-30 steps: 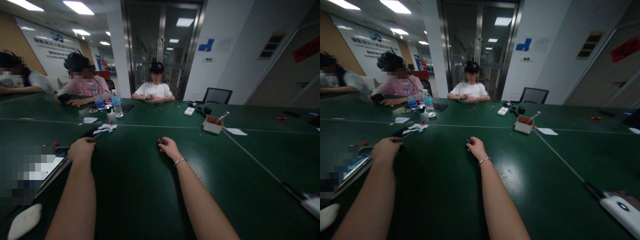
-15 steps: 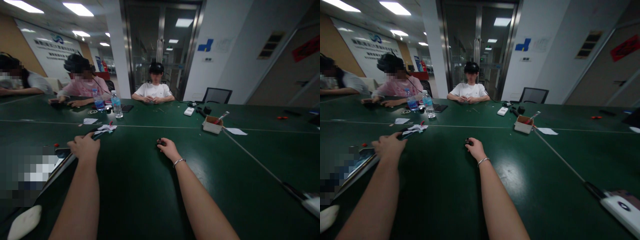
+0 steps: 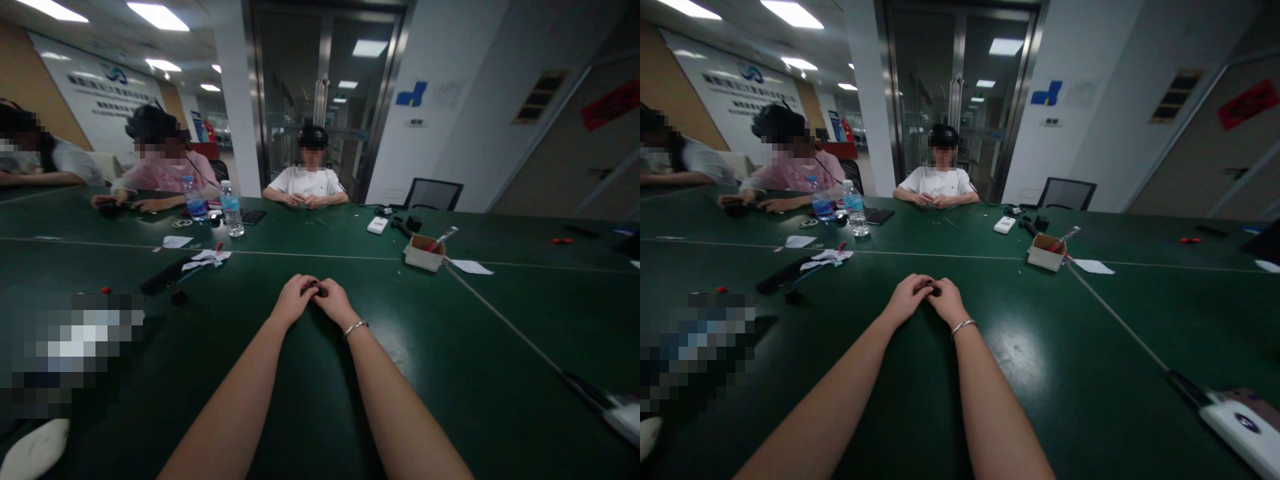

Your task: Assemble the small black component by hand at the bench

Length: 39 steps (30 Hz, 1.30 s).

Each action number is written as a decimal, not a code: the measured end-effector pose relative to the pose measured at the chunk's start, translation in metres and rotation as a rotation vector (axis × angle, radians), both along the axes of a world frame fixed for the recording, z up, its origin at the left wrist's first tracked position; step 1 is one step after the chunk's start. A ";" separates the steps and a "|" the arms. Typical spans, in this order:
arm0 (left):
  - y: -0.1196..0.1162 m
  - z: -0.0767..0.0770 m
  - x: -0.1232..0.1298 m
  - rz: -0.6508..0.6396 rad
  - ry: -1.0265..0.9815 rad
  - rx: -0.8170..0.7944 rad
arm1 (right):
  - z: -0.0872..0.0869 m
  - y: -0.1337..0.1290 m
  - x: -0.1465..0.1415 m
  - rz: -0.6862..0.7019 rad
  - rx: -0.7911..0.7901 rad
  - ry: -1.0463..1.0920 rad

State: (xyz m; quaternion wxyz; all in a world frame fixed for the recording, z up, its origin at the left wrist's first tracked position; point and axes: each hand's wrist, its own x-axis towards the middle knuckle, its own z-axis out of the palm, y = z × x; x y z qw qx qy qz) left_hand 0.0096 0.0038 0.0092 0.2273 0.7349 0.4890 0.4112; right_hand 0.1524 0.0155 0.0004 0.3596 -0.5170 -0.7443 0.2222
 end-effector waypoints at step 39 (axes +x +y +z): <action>0.020 -0.012 -0.017 -0.004 -0.315 -0.300 | 0.001 0.005 0.020 0.205 -0.469 0.870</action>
